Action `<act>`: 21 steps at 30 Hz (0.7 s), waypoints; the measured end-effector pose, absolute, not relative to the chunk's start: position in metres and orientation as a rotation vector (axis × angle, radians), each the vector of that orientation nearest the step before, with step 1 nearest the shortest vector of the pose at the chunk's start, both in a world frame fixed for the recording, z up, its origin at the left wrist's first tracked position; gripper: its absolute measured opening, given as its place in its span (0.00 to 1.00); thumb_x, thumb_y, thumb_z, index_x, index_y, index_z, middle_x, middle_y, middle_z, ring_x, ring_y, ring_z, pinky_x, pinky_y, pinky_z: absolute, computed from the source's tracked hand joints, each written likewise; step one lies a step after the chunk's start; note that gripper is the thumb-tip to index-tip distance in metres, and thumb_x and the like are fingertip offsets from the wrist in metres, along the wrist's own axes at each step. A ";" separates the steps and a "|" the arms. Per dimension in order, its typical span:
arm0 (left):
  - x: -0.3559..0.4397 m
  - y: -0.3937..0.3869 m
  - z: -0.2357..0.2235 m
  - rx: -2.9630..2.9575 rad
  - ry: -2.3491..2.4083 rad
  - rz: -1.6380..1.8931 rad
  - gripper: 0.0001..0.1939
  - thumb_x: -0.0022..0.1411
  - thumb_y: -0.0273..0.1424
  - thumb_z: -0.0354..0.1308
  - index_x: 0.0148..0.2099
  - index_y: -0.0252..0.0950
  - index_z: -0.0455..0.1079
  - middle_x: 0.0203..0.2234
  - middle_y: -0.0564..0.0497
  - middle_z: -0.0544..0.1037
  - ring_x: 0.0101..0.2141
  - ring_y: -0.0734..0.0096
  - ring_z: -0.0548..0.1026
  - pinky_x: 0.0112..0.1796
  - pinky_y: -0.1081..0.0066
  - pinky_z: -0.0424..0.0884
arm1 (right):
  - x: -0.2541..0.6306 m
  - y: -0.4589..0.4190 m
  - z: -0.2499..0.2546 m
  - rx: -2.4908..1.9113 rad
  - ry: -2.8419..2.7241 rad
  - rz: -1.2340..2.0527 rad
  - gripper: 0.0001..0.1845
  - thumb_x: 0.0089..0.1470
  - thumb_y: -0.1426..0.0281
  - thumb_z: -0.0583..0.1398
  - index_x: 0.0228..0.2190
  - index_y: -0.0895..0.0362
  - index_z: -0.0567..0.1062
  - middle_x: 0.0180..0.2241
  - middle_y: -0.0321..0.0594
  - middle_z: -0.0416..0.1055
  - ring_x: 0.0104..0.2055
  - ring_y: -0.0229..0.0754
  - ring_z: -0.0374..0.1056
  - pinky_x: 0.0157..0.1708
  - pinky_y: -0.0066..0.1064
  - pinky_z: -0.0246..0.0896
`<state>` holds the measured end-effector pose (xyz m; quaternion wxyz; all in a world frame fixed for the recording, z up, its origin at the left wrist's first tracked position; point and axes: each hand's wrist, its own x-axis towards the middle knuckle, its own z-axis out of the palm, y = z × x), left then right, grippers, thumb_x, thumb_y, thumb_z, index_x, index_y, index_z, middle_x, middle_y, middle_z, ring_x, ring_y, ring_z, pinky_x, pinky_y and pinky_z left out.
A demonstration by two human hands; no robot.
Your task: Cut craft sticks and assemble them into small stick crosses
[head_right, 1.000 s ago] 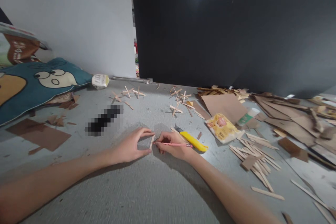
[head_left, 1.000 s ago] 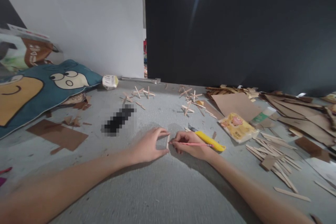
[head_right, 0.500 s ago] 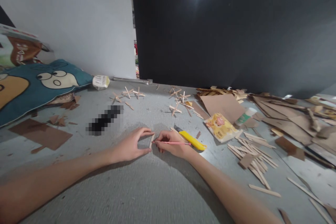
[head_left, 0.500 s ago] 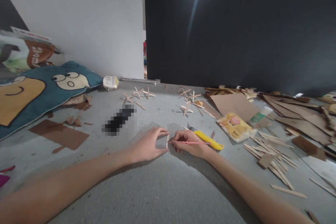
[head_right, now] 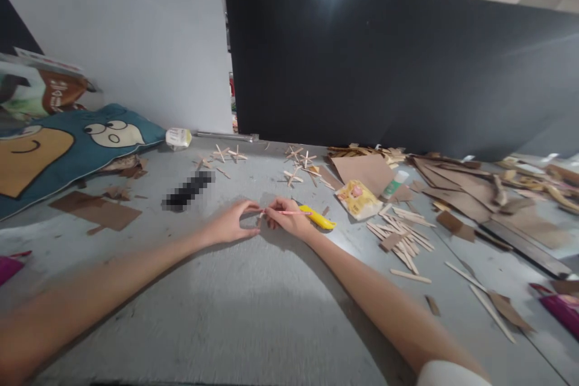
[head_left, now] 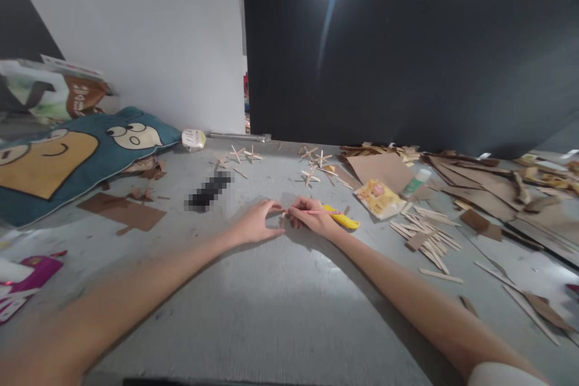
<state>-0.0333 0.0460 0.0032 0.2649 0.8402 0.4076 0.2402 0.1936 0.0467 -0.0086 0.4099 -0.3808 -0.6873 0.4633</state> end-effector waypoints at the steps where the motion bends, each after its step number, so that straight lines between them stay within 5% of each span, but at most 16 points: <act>1: -0.032 0.046 0.004 2.291 1.108 0.634 0.27 0.56 0.39 0.69 0.56 0.40 0.68 0.57 0.39 0.76 0.58 0.48 0.75 0.58 0.53 0.70 | 0.193 0.047 -0.009 -0.962 -1.730 1.149 0.19 0.57 0.52 0.64 0.28 0.54 0.71 0.21 0.35 0.74 0.20 0.36 0.68 0.22 0.27 0.63; 21: -0.039 0.039 0.009 2.339 1.133 0.615 0.30 0.59 0.42 0.67 0.60 0.39 0.66 0.60 0.41 0.77 0.62 0.50 0.72 0.61 0.53 0.66 | 0.192 0.034 -0.010 -1.083 -1.568 0.918 0.22 0.56 0.48 0.63 0.29 0.54 0.69 0.19 0.34 0.70 0.18 0.37 0.64 0.19 0.29 0.56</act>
